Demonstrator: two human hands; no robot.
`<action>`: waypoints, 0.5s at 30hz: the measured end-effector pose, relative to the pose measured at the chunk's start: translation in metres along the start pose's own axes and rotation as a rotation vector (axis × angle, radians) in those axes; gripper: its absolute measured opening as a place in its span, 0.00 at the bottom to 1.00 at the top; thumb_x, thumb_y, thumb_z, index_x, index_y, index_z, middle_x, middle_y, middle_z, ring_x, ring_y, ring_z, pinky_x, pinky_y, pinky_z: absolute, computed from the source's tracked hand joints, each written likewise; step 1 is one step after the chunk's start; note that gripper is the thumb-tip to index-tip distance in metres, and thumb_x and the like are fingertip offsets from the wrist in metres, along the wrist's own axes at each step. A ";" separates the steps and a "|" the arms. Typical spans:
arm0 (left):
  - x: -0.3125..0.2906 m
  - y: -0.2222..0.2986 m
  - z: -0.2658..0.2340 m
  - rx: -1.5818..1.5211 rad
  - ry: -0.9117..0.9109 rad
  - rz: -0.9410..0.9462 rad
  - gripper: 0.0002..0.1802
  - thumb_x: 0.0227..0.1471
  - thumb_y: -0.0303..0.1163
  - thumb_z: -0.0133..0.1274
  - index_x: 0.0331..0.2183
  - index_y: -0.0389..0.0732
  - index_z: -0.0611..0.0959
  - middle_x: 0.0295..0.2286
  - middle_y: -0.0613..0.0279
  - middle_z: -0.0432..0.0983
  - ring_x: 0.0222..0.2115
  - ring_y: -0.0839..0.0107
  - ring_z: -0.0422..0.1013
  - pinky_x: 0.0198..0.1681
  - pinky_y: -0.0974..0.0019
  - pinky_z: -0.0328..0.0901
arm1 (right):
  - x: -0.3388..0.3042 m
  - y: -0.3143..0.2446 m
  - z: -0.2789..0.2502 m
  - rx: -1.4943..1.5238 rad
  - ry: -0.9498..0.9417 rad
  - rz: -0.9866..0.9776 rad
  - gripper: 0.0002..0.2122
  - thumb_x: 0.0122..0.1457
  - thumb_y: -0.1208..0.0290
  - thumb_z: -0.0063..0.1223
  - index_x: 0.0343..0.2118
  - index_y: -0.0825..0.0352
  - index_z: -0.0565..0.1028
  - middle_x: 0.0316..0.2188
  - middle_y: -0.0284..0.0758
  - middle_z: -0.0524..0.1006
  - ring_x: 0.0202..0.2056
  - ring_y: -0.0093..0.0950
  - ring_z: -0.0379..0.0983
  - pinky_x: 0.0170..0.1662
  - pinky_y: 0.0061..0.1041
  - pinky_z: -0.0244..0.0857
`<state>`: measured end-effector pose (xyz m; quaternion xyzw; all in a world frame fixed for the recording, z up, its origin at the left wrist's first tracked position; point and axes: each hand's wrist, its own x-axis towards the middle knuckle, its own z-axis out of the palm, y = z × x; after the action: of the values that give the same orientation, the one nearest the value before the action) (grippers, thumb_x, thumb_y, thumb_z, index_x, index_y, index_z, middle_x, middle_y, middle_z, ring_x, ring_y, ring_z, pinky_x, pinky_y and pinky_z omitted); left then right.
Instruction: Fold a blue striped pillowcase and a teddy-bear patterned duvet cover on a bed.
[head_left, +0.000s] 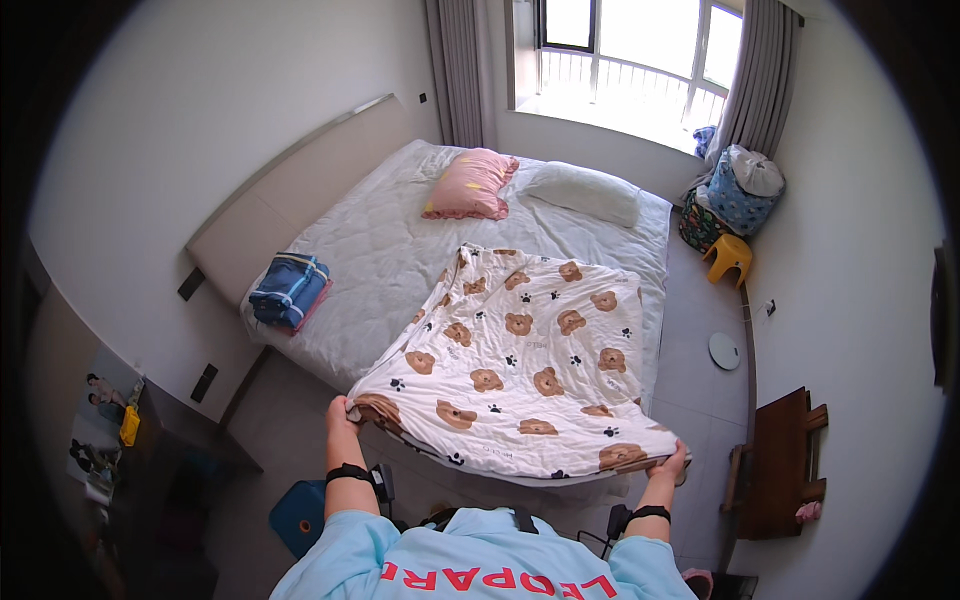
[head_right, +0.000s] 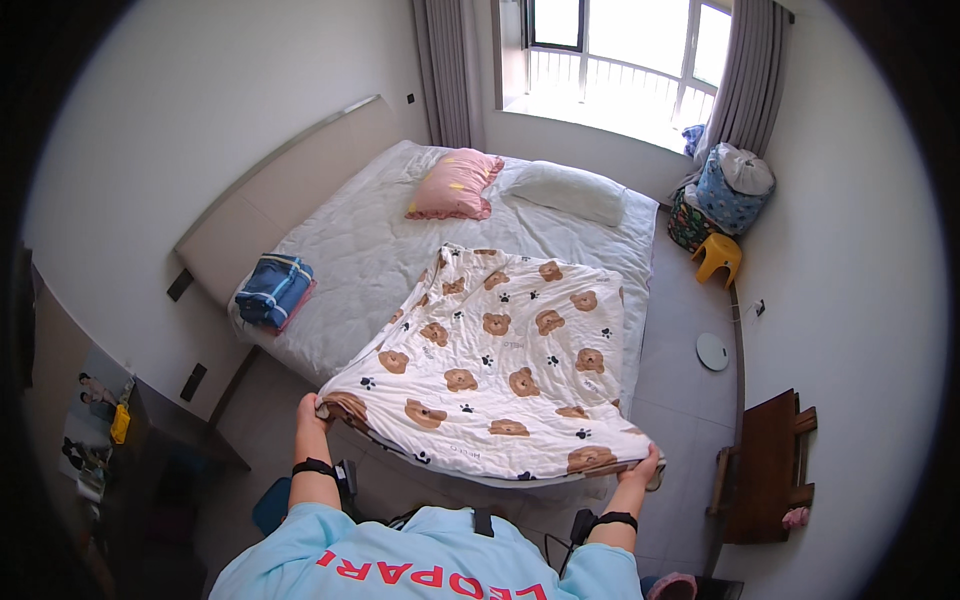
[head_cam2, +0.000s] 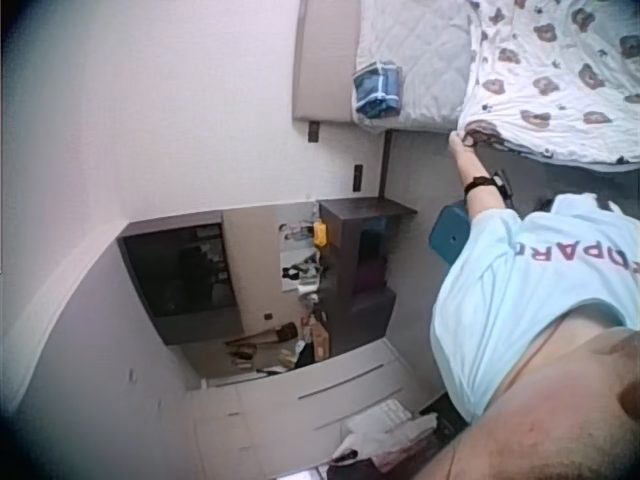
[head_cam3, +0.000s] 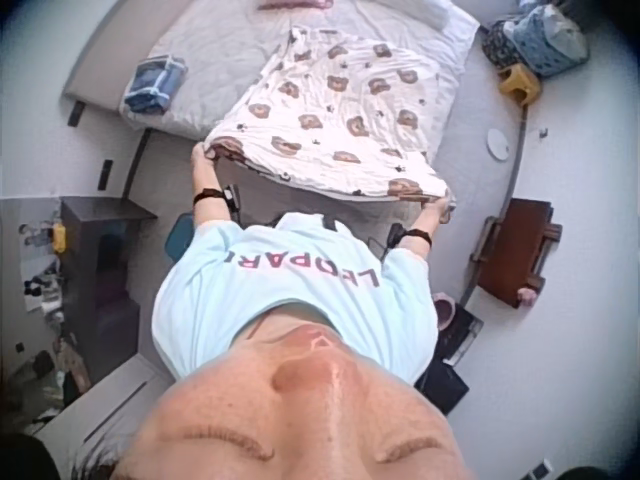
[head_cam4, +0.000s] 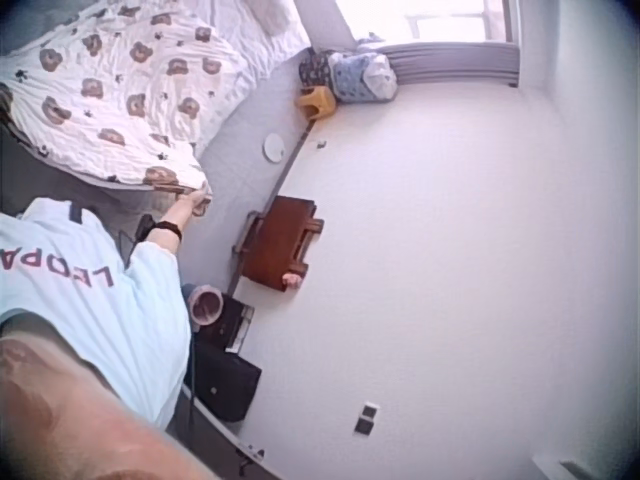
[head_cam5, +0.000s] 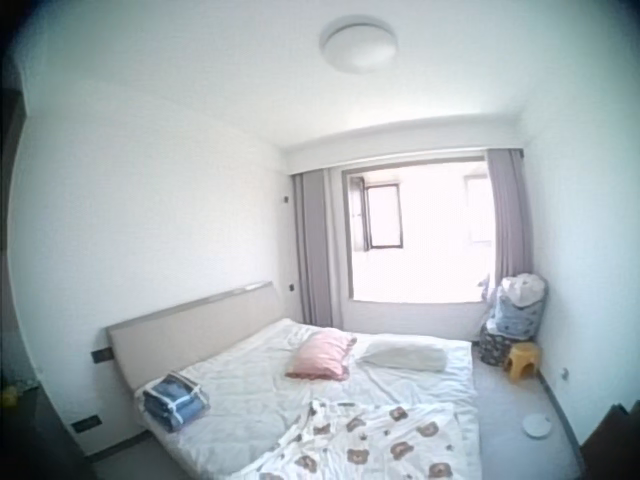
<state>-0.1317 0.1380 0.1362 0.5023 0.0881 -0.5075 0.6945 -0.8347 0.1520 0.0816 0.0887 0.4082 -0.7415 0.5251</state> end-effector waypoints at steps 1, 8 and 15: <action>-0.001 0.006 0.013 -0.011 -0.057 0.026 0.04 0.39 0.25 0.42 0.23 0.35 0.70 0.24 0.57 0.67 0.25 0.60 0.69 0.26 0.53 0.67 | 0.006 -0.007 0.021 -0.014 -0.093 -0.080 0.24 0.49 0.57 0.41 0.46 0.69 0.66 0.46 0.40 0.70 0.47 0.38 0.65 0.51 0.35 0.58; -0.059 0.005 0.025 -0.182 -0.403 0.322 0.08 0.45 0.30 0.40 0.20 0.40 0.72 0.22 0.60 0.70 0.26 0.67 0.69 0.32 0.63 0.67 | -0.036 -0.038 0.083 0.117 -0.468 -0.163 0.24 0.47 0.61 0.42 0.46 0.71 0.66 0.45 0.41 0.69 0.46 0.38 0.66 0.50 0.36 0.58; -0.008 -0.065 -0.056 -0.080 0.224 -0.058 0.05 0.38 0.24 0.41 0.24 0.34 0.69 0.24 0.56 0.68 0.24 0.58 0.70 0.26 0.52 0.68 | 0.035 -0.012 -0.160 -0.720 0.636 0.243 0.06 0.43 0.70 0.49 0.22 0.65 0.67 0.20 0.34 0.70 0.21 0.32 0.67 0.25 0.35 0.63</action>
<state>-0.1651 0.1885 0.0751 0.5251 0.1999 -0.4643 0.6846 -0.9074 0.2401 -0.0359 0.1706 0.7653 -0.4227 0.4544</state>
